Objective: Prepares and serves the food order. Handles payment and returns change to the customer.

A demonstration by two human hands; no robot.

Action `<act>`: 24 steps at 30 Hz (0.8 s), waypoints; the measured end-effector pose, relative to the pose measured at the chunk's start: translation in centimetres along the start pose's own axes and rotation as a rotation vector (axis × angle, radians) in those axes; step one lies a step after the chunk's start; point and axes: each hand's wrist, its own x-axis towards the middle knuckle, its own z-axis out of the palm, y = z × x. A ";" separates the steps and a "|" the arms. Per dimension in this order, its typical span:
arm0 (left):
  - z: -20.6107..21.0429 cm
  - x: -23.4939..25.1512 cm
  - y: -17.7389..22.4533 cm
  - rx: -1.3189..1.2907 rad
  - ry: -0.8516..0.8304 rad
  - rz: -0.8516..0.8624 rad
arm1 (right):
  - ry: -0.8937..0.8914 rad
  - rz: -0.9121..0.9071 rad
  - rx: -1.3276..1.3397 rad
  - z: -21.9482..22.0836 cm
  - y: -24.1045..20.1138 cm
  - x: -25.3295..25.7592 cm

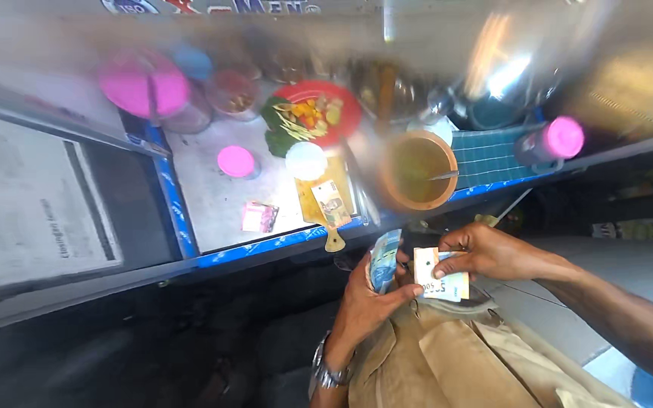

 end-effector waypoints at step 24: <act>-0.7 0.2 0.5 -0.225 0.248 0.115 | 0.164 -0.341 0.275 1.8 0.6 2.2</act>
